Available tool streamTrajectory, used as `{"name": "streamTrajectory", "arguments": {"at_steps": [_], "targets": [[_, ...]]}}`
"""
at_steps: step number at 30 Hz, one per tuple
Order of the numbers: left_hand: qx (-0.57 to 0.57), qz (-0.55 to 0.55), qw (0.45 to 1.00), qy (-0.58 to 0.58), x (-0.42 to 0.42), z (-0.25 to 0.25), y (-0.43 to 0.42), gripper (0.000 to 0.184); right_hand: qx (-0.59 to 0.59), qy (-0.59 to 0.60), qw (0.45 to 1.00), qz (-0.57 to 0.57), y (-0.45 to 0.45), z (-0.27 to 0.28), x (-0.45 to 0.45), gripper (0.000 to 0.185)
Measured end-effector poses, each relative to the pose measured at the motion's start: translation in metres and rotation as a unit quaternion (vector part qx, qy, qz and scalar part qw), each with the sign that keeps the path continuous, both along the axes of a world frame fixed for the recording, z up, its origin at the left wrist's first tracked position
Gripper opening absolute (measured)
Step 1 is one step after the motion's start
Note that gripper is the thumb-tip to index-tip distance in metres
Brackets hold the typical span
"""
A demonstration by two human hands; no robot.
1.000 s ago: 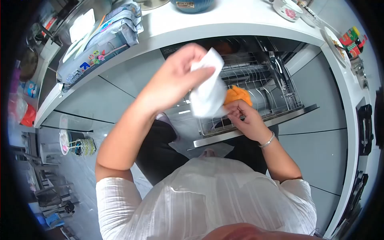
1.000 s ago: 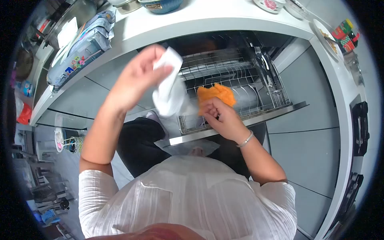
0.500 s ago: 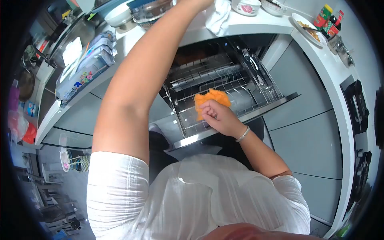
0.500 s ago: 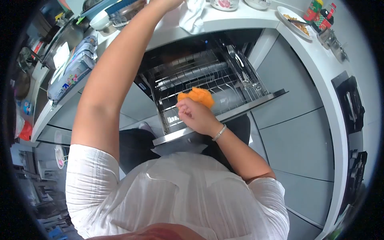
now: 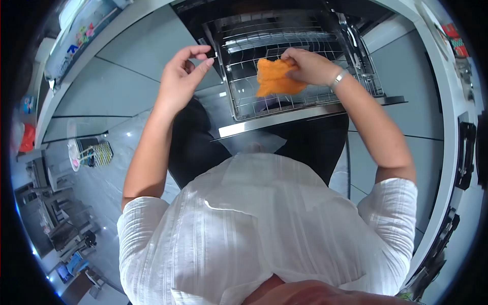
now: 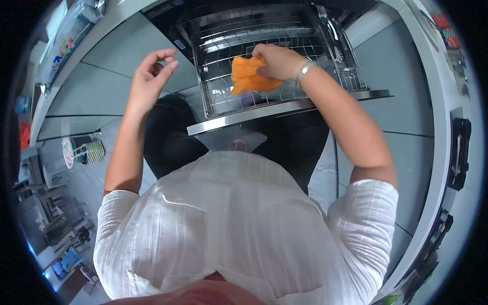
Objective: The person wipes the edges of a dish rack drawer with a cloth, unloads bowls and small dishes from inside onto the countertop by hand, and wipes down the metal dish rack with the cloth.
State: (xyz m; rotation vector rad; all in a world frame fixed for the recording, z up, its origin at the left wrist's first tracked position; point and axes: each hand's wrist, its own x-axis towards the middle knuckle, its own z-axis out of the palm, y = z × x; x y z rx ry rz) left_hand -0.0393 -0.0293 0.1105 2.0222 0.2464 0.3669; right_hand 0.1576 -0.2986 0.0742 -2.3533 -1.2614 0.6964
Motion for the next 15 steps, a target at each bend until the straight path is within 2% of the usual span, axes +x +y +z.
{"name": "streamTrajectory", "arguments": {"at_steps": [2,3,4,7,8,10,11,12,14,15], "targets": [[-0.098,0.002,0.994,0.038,-0.011,-0.013,0.001,0.031,-0.088,-0.134,0.986,0.056,0.016,-0.031,0.0,0.048],[-0.105,-0.008,0.993,0.045,-0.014,-0.015,0.001,0.032,-0.129,-0.201,0.967,0.085,0.025,-0.035,-0.004,0.05],[-0.113,-0.018,0.992,0.052,-0.014,-0.017,0.001,0.032,-0.174,-0.206,0.956,0.116,0.036,-0.035,-0.005,0.048],[-0.14,-0.052,0.987,0.061,-0.009,-0.025,0.006,0.035,-0.168,-0.194,0.956,0.143,0.048,-0.043,0.007,0.043],[-0.145,-0.058,0.986,0.06,-0.005,-0.027,0.008,0.036,-0.091,-0.214,0.963,0.135,0.046,-0.052,0.016,0.036],[-0.146,-0.061,0.986,0.054,0.002,-0.026,0.006,0.044,-0.037,-0.017,0.999,-0.01,0.057,-0.017,0.002,0.033],[-0.114,-0.057,0.991,0.026,0.006,-0.025,0.001,0.045,-0.012,0.083,0.993,-0.085,0.061,-0.005,-0.003,0.031],[-0.083,-0.054,0.995,0.0,0.009,-0.025,-0.004,0.047,0.11,0.12,0.986,-0.032,0.064,-0.011,-0.002,0.026],[-0.037,-0.055,0.996,-0.052,0.018,-0.033,-0.011,0.048,0.162,0.099,0.982,-0.002,0.081,0.01,-0.018,0.027],[-0.083,-0.051,0.992,-0.083,0.024,-0.036,-0.01,0.046,0.19,0.087,0.978,0.013,0.09,0.023,-0.027,0.027]]}}
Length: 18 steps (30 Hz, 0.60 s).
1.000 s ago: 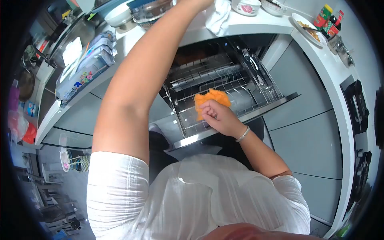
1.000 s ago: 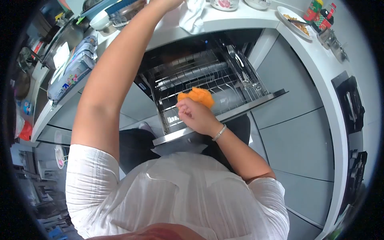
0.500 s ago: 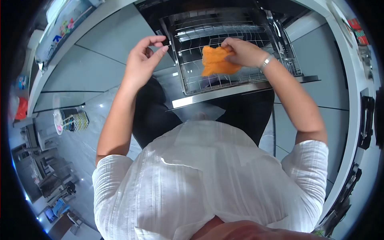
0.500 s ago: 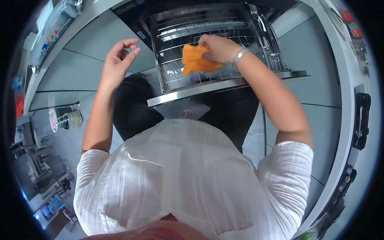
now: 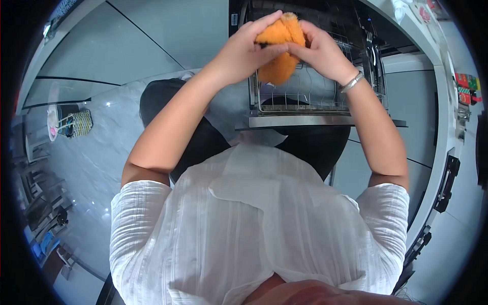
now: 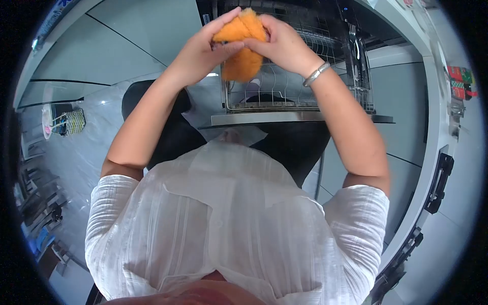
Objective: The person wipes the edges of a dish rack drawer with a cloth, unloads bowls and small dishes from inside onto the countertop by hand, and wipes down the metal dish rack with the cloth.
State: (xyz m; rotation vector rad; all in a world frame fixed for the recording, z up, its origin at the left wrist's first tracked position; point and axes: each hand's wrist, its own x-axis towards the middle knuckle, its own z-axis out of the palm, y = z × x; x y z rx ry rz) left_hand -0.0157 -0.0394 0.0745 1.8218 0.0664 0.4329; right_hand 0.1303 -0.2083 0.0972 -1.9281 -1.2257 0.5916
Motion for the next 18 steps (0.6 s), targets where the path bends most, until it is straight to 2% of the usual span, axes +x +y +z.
{"name": "streamTrajectory", "arguments": {"at_steps": [2,3,6,9,12,15,18], "targets": [[-0.093,0.007,0.994,-0.06,0.009,-0.003,0.007,0.043,0.072,0.08,0.994,-0.021,0.012,0.016,-0.017,0.03],[-0.086,0.018,0.993,-0.077,0.01,-0.004,0.014,0.027,0.108,0.121,0.986,-0.032,0.014,0.02,-0.025,0.033],[-0.053,0.012,0.998,-0.036,0.004,-0.001,0.02,0.014,0.1,0.16,0.98,-0.062,0.016,0.025,-0.042,0.037],[-0.011,0.029,0.999,0.018,-0.001,0.003,0.012,0.013,0.138,0.205,0.968,-0.044,0.015,0.006,-0.051,0.033],[0.145,0.03,0.989,-0.022,0.005,-0.011,0.011,0.018,0.067,0.234,0.968,-0.066,0.006,0.003,-0.054,0.032],[0.185,-0.012,0.977,0.106,0.002,-0.003,0.016,0.022,0.069,0.251,0.962,-0.078,-0.005,-0.008,-0.033,0.032],[0.025,0.055,0.996,0.06,-0.003,-0.03,0.037,0.027,0.02,0.369,0.907,-0.201,-0.009,-0.026,0.008,0.032]]}}
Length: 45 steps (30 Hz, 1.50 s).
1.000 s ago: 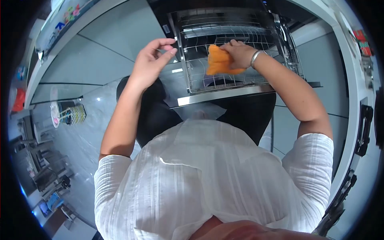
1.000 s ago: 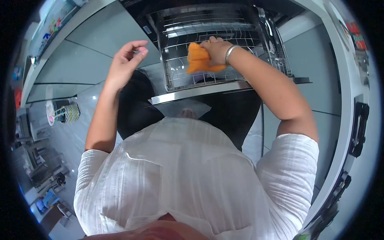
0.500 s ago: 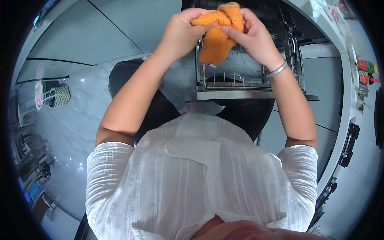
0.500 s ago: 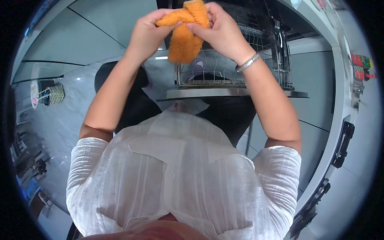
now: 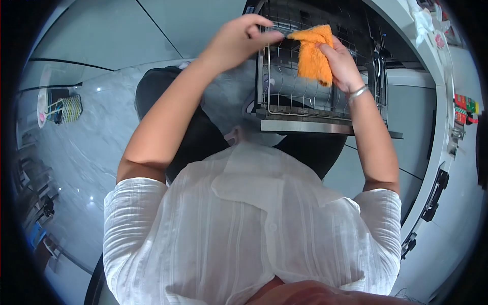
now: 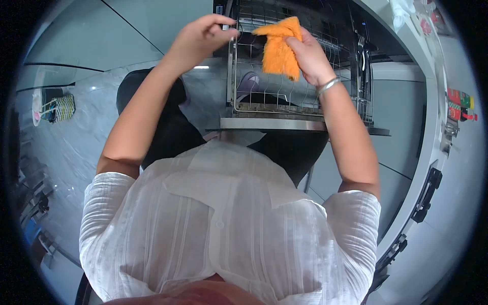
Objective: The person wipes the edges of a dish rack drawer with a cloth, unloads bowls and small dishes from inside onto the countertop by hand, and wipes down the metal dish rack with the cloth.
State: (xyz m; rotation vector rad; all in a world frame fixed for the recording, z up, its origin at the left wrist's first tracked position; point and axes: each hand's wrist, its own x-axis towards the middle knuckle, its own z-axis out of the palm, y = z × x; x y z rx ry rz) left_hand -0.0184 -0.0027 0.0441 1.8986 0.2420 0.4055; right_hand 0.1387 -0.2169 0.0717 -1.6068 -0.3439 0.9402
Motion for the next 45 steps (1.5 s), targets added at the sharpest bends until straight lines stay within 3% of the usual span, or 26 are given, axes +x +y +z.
{"name": "streamTrajectory", "arguments": {"at_steps": [3,4,6,9,11,16,22,24,27,33,35,38,41,44,45], "targets": [[-0.196,0.079,0.977,0.041,-0.012,-0.047,0.033,0.027,-0.045,0.112,0.992,0.024,0.007,-0.036,0.026,0.032],[-0.188,0.095,0.974,0.086,-0.018,-0.067,0.042,0.026,-0.048,0.146,0.987,0.043,0.012,-0.047,0.03,0.032],[-0.17,0.124,0.961,0.18,-0.026,-0.103,0.056,0.026,-0.036,0.101,0.993,0.058,0.031,-0.061,0.026,0.032],[-0.168,0.064,0.974,0.135,-0.02,-0.127,0.065,0.027,-0.016,0.027,0.999,-0.001,0.061,-0.083,0.022,0.033],[-0.137,0.054,0.975,0.168,-0.016,-0.132,0.067,0.026,0.012,-0.034,0.999,-0.019,0.08,-0.099,0.026,0.034],[-0.107,0.034,0.979,0.172,-0.008,-0.129,0.062,0.023,0.026,-0.048,0.998,0.04,0.089,-0.1,0.018,0.029],[-0.074,0.013,0.98,0.186,-0.003,-0.124,0.061,0.022,-0.098,-0.065,0.968,0.223,0.045,-0.072,-0.015,0.029],[-0.068,0.017,0.98,0.184,-0.003,-0.126,0.061,0.022,-0.078,-0.069,0.955,0.276,0.028,-0.074,-0.024,0.032],[-0.074,0.013,0.981,0.178,-0.002,-0.134,0.061,0.023,-0.112,-0.096,0.915,0.374,0.015,-0.063,-0.042,0.037],[-0.101,-0.01,0.983,0.15,-0.001,-0.157,0.07,0.023,-0.184,-0.233,0.774,0.559,0.013,-0.034,-0.029,0.034],[-0.086,-0.05,0.974,0.203,-0.005,-0.125,0.059,0.027,-0.208,-0.272,0.737,0.582,0.001,-0.027,-0.003,0.029],[-0.08,-0.095,0.956,0.266,-0.011,-0.104,0.04,0.044,-0.279,-0.277,0.804,0.446,-0.016,-0.006,0.02,0.031],[-0.15,-0.099,0.941,0.286,-0.012,-0.086,0.017,0.051,-0.164,-0.198,0.89,0.377,-0.022,-0.007,0.007,0.031],[-0.176,-0.109,0.942,0.266,-0.008,-0.084,0.008,0.053,-0.122,-0.28,0.82,0.484,-0.016,-0.023,-0.016,0.034],[-0.175,-0.114,0.941,0.266,-0.007,-0.083,0.005,0.054,-0.185,-0.258,0.785,0.532,-0.019,-0.027,-0.017,0.034]]}}
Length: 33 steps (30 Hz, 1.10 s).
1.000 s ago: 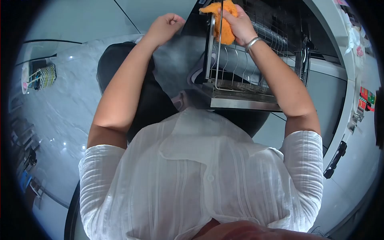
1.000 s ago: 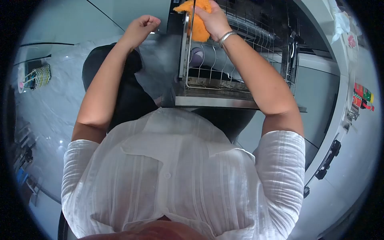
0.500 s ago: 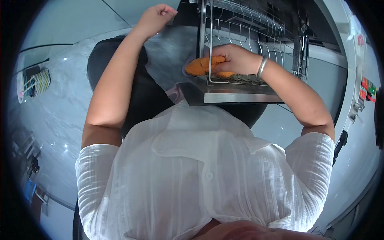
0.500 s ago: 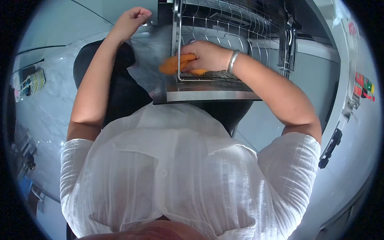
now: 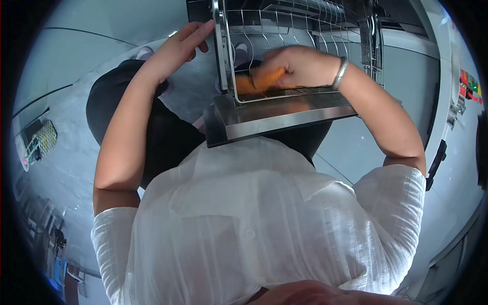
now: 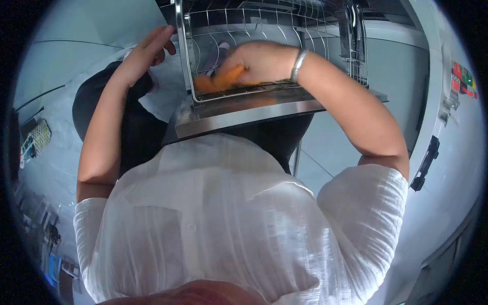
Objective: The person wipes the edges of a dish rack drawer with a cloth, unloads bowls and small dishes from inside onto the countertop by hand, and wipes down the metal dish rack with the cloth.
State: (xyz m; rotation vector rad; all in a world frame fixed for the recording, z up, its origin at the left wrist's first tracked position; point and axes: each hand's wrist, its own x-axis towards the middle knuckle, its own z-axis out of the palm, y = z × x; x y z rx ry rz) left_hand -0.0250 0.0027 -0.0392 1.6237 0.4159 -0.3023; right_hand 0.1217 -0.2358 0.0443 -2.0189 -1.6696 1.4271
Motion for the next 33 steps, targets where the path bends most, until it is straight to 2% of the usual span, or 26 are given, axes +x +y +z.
{"name": "streamTrajectory", "arguments": {"at_steps": [3,4,7,9,11,13,16,19,24,27,28,29,31,33], "targets": [[-0.002,-0.012,1.0,-0.001,0.002,0.003,-0.004,0.054,0.019,0.005,0.999,0.035,-0.02,-0.013,0.011,0.034],[-0.002,-0.014,1.0,-0.002,0.002,0.005,-0.005,0.054,-0.072,0.0,0.997,-0.007,-0.019,0.007,0.013,0.03],[-0.017,-0.002,1.0,0.008,-0.001,0.014,-0.012,0.055,-0.073,-0.079,0.994,0.008,-0.056,0.01,0.043,0.031],[-0.009,-0.013,1.0,0.008,-0.002,0.013,-0.012,0.065,-0.046,-0.115,0.992,0.002,-0.099,0.012,0.068,0.03],[-0.004,-0.016,1.0,0.006,-0.003,0.011,-0.012,0.072,-0.123,-0.236,0.962,-0.061,-0.121,0.049,0.071,0.033],[-0.001,-0.014,1.0,-0.001,-0.004,0.011,-0.013,0.076,-0.028,-0.207,0.939,-0.274,-0.146,0.071,0.061,0.03],[0.001,-0.037,0.998,0.059,-0.006,0.021,-0.019,0.083,0.06,-0.107,0.886,-0.446,-0.175,0.088,0.045,0.025],[-0.119,-0.072,0.986,0.097,-0.005,-0.001,-0.02,0.086,0.09,-0.088,0.892,-0.435,-0.163,0.086,0.028,0.021],[-0.089,-0.088,0.988,0.089,-0.001,0.009,-0.015,0.08,0.078,-0.009,0.916,-0.392,-0.12,0.09,0.008,0.023],[-0.099,-0.083,0.988,0.088,0.001,0.009,-0.014,0.077,0.137,0.15,0.892,-0.403,-0.136,0.117,-0.013,0.027],[-0.102,-0.085,0.987,0.092,0.002,0.007,-0.013,0.076,0.129,0.214,0.91,-0.331,-0.139,0.113,-0.016,0.028],[-0.102,-0.09,0.986,0.096,0.004,0.004,-0.011,0.075,0.123,0.275,0.918,-0.258,-0.142,0.103,-0.02,0.029],[-0.12,-0.097,0.981,0.119,0.005,-0.007,-0.006,0.071,-0.069,0.287,0.939,-0.179,-0.144,0.074,-0.034,0.028],[-0.15,-0.093,0.976,0.126,0.01,-0.011,-0.004,0.067,-0.041,0.223,0.935,-0.272,-0.174,-0.001,-0.064,0.03]]}}
